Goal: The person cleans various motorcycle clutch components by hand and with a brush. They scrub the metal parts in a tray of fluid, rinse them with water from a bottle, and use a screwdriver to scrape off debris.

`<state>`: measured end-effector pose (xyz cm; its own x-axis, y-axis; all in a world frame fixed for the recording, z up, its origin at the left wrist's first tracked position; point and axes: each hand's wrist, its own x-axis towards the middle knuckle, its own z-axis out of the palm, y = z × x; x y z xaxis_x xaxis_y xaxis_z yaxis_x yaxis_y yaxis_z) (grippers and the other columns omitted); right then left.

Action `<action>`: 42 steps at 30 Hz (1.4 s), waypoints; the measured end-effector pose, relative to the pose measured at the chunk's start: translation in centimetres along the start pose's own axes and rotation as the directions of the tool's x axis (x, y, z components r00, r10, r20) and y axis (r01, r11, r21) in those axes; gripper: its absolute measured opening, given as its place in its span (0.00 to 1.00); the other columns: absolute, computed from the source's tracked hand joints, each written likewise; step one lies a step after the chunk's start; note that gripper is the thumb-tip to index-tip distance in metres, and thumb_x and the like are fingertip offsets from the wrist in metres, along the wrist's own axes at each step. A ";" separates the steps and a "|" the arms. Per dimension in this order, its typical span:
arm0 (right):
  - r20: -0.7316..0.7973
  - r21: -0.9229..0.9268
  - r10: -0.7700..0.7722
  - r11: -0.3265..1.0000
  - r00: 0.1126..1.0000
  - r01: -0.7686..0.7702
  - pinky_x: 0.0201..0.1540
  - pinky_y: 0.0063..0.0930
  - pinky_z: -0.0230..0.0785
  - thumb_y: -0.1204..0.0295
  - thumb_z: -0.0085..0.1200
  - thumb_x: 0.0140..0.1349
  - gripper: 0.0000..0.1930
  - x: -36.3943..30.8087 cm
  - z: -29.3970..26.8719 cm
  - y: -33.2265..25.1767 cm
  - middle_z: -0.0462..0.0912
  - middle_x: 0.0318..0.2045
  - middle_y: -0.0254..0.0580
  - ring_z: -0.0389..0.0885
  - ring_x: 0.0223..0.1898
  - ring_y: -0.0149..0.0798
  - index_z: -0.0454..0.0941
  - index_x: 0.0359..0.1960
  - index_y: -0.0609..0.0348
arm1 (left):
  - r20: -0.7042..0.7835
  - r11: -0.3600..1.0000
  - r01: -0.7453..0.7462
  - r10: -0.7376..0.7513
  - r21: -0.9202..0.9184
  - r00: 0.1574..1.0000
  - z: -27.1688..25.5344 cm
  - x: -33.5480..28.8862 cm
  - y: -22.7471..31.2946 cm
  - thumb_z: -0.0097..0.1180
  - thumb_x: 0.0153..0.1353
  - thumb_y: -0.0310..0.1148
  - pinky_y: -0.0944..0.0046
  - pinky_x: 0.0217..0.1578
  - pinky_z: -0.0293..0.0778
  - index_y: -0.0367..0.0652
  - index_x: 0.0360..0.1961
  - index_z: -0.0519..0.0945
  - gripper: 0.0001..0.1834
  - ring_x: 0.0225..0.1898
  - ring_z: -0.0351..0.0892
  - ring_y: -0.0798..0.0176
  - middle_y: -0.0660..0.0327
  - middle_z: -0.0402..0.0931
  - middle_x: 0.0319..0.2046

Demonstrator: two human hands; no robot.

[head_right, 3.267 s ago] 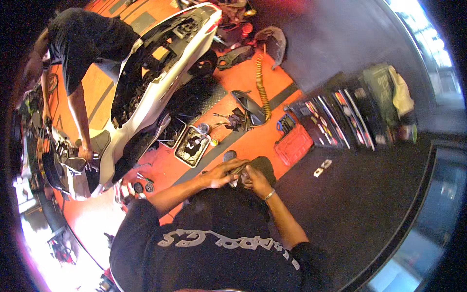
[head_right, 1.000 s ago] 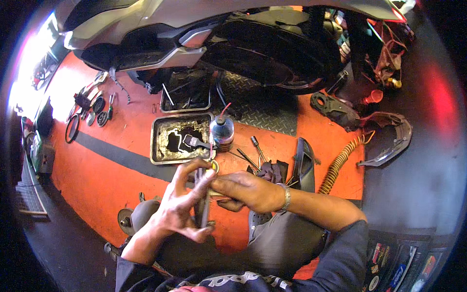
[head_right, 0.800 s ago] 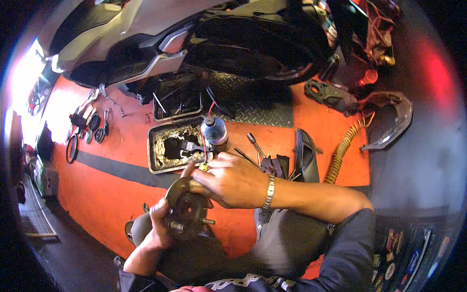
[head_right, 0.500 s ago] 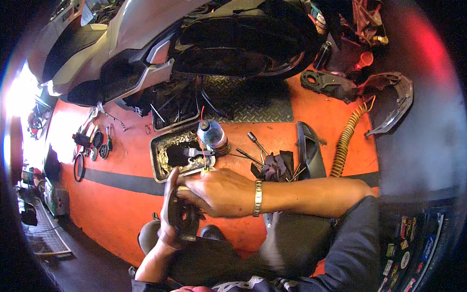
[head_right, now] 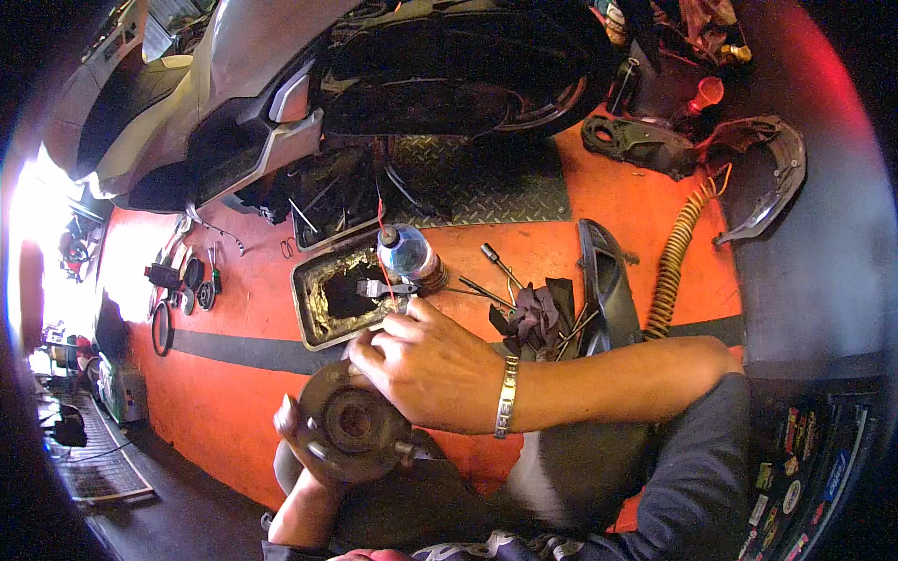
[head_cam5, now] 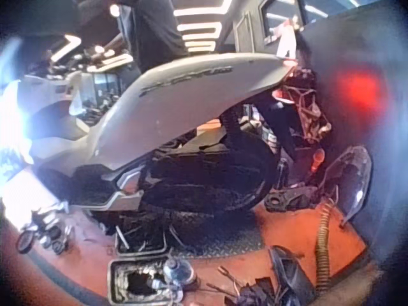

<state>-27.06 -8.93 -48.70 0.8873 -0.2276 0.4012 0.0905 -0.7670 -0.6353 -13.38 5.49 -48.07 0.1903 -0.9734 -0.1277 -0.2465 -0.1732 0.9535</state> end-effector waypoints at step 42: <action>-0.078 -0.543 -0.105 0.839 0.991 0.046 0.44 0.38 0.65 0.72 0.59 0.50 0.19 4.2 0.2 6.6 0.81 0.40 0.42 0.78 0.38 0.43 0.78 0.47 0.55 | -0.120 0.930 -0.072 0.030 -0.360 0.992 -1.0 6.9 -1.1 0.58 0.57 0.53 0.45 0.49 0.79 0.42 0.65 0.65 0.39 0.54 0.75 0.52 0.53 0.69 0.53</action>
<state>-22.64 -14.84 -51.28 0.8351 -0.1919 0.5156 -0.1286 -0.9793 -0.1561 -10.84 -0.88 -49.74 0.2951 -0.9533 -0.0651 0.0988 -0.0373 0.9944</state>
